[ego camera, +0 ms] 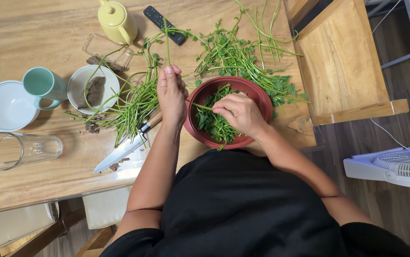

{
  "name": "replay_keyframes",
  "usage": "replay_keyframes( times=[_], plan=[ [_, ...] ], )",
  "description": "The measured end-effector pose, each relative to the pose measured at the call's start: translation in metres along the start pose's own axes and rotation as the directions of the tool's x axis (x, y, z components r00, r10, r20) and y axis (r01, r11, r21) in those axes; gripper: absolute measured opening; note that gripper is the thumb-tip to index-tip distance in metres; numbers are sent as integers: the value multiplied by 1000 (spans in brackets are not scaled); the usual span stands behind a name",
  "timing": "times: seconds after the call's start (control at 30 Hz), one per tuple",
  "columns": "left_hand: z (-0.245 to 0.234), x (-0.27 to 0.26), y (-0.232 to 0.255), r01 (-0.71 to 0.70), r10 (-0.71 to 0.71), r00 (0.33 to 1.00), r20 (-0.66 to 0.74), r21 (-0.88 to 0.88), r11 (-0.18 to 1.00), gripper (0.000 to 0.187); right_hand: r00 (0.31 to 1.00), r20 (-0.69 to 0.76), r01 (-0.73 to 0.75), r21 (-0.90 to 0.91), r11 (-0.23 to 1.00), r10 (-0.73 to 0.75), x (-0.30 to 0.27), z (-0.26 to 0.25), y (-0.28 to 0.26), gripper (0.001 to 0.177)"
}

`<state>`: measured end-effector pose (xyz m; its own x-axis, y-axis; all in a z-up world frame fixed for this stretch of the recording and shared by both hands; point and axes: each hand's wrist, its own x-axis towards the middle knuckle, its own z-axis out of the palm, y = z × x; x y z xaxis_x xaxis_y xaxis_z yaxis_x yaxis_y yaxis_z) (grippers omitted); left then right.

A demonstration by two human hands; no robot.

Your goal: The person plucks green leaves and tender tips from long stems by hand, placing the harvested parts into a red bowl while discarding the tougher stalks onto the table.

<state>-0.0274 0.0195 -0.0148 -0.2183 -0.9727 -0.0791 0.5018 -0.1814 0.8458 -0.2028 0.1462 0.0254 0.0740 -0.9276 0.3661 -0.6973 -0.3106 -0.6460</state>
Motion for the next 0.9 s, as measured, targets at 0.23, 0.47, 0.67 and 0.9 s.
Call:
replay_keyframes(
  times=[0.23,0.47,0.67,0.9],
  plan=[
    [-87,36,20,-229,281,954,-106,347,909,30,966,193,-152,-117,981,173,-33,-4,59,6],
    [-104,14,24,-49,106,993,46,999,19,22,906,404,-52,-199,979,130,-25,7,65,19],
    [-99,20,22,6,-78,997,-22,980,-200,35,851,484,-148,-146,978,201,23,0,49,27],
    [-85,109,-2,-90,-27,996,87,980,-177,47,922,358,-111,-117,987,146,158,55,131,17]
  ],
)
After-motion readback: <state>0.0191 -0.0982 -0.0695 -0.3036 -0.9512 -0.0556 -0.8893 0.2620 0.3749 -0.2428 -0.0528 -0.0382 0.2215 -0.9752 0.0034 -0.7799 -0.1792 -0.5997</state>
